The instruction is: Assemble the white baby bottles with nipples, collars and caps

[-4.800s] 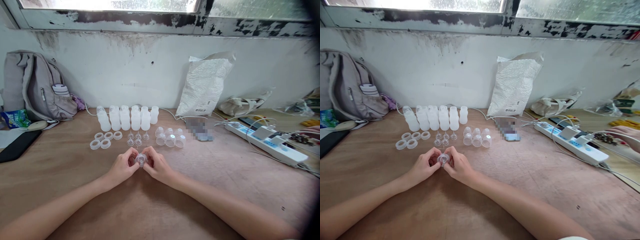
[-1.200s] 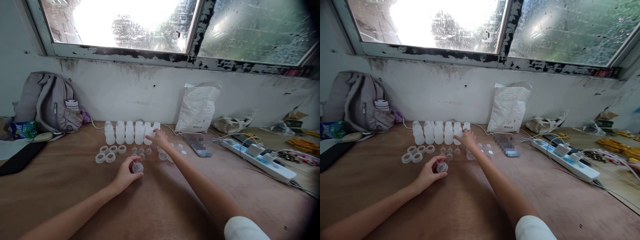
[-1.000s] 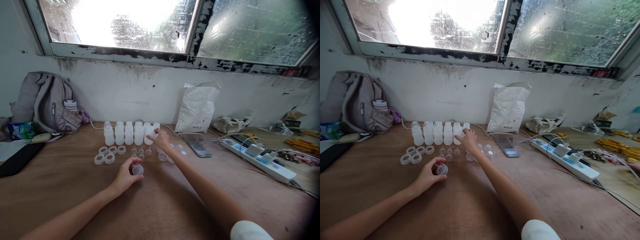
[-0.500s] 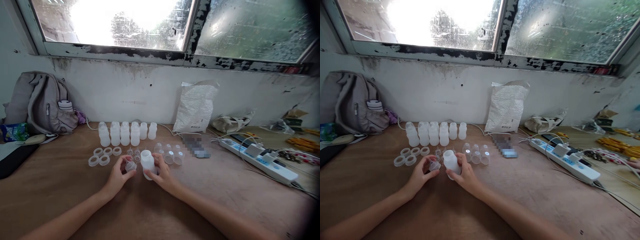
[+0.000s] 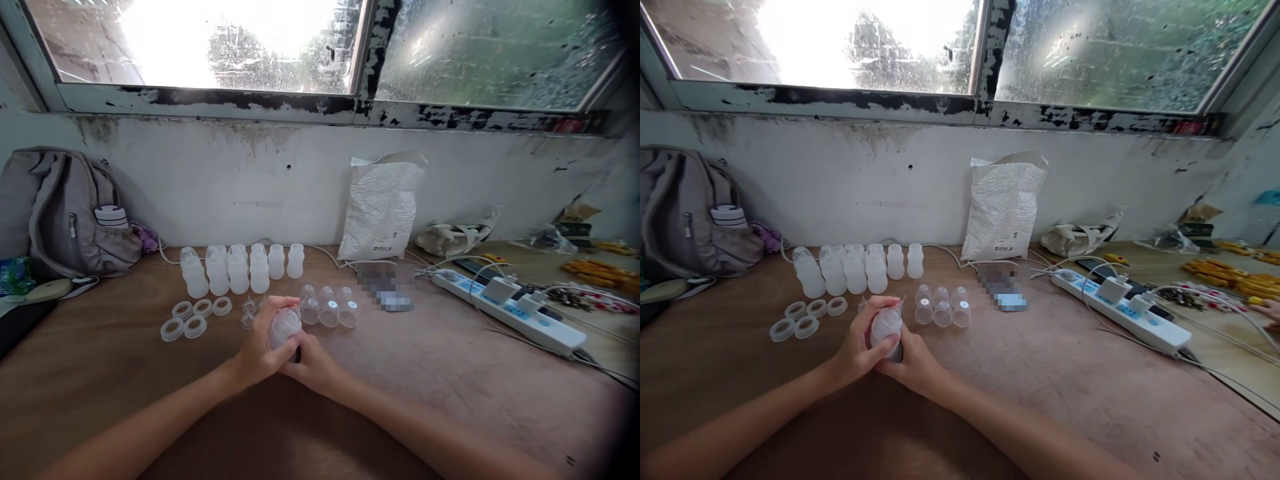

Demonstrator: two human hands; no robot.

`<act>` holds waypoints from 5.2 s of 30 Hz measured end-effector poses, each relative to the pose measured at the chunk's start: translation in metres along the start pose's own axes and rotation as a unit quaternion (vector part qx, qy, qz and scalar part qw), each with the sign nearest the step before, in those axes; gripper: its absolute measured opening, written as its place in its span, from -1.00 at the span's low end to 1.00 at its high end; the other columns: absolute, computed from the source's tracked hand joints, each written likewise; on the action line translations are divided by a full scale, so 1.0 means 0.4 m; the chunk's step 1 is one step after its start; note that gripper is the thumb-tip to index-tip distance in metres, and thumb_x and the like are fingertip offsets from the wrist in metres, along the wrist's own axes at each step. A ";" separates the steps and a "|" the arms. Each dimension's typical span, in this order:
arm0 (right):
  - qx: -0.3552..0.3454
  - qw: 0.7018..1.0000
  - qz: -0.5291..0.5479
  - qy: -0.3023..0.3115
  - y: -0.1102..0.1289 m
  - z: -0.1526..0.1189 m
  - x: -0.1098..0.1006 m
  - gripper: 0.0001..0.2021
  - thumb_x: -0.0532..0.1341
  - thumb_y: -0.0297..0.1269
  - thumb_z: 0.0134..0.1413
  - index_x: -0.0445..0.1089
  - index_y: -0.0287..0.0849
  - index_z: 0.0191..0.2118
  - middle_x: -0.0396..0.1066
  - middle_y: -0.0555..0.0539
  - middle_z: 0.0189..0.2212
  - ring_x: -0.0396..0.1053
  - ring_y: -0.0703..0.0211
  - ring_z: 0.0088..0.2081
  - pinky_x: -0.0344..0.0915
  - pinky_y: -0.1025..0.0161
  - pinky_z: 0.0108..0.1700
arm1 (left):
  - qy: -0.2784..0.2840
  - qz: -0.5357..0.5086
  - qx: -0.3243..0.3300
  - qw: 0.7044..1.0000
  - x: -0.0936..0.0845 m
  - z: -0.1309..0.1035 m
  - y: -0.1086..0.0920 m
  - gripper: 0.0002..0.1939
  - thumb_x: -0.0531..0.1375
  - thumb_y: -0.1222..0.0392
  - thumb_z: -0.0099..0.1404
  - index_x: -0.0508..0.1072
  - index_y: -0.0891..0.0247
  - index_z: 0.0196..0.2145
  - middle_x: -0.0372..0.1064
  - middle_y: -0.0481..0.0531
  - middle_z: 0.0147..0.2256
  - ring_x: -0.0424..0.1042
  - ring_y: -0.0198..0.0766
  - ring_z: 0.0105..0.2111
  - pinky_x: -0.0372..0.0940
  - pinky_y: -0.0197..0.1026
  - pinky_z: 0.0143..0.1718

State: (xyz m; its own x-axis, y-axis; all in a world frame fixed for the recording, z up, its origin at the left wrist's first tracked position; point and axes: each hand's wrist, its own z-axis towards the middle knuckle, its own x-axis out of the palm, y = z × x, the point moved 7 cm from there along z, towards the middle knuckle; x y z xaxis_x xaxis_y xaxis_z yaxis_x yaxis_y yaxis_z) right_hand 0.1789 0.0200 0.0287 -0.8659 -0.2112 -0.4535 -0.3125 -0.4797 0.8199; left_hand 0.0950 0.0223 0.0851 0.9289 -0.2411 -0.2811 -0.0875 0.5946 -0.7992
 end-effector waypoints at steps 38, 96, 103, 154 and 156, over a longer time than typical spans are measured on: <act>-0.002 0.999 -0.013 0.045 0.020 0.007 0.007 -0.74 0.19 -0.26 -0.06 0.25 -0.19 -0.19 0.35 -0.04 -0.27 0.30 0.19 -0.28 0.25 0.24 -0.24 | 0.029 -0.145 -0.031 0.989 0.016 -0.052 0.063 -0.63 0.03 0.17 0.26 0.08 0.20 0.02 0.16 0.16 0.01 0.15 -0.09 0.03 0.03 -0.03 0.06; 0.125 0.942 -0.089 0.297 0.103 0.108 -0.141 -0.62 0.18 -0.06 -0.07 0.37 -0.28 -0.21 0.40 -0.08 -0.39 0.35 0.25 -0.41 0.26 0.36 -0.42 | 0.323 -0.350 -0.381 0.793 0.089 -0.101 0.154 -0.71 0.23 0.26 -0.12 0.31 0.30 -0.37 0.30 -0.06 -0.56 0.32 -0.31 -0.56 0.24 -0.23 -0.52; 0.096 0.936 -0.082 0.328 0.124 0.103 -0.148 -0.55 0.23 -0.06 -0.14 0.32 -0.17 -0.11 0.36 -0.08 -0.19 0.35 0.25 -0.32 0.27 0.37 -0.36 | 0.330 -0.326 -0.382 0.799 0.089 -0.106 0.158 -0.70 0.24 0.24 -0.12 0.32 0.31 -0.36 0.32 -0.05 -0.52 0.34 -0.30 -0.55 0.24 -0.24 -0.53; 0.143 0.919 -0.145 0.336 0.109 0.087 -0.128 -0.59 0.10 0.03 -0.03 0.39 -0.25 -0.27 0.40 -0.05 -0.48 0.34 0.31 -0.55 0.23 0.40 -0.53 | 0.360 -0.271 -0.362 0.816 0.100 -0.100 0.136 -0.77 0.25 0.26 -0.08 0.34 0.30 -0.40 0.33 -0.07 -0.53 0.34 -0.32 -0.54 0.22 -0.26 -0.50; 0.167 0.923 -0.170 0.303 0.088 0.092 -0.136 -0.51 0.01 0.09 0.01 0.40 -0.30 -0.39 0.37 -0.06 -0.60 0.31 0.30 -0.61 0.20 0.39 -0.58 | 0.314 -0.252 -0.339 0.850 0.094 -0.085 0.136 -0.77 0.26 0.28 -0.10 0.33 0.30 -0.42 0.31 -0.09 -0.54 0.33 -0.33 -0.52 0.21 -0.27 -0.49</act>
State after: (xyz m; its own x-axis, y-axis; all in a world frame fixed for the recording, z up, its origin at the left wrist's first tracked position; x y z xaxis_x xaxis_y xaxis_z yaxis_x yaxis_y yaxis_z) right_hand 0.2006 0.0457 0.0952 -0.3491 -0.5828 -0.7338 -0.7173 -0.3377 0.6095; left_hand 0.1129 0.0195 0.0129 0.5535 -0.8227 0.1299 -0.1201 -0.2331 -0.9650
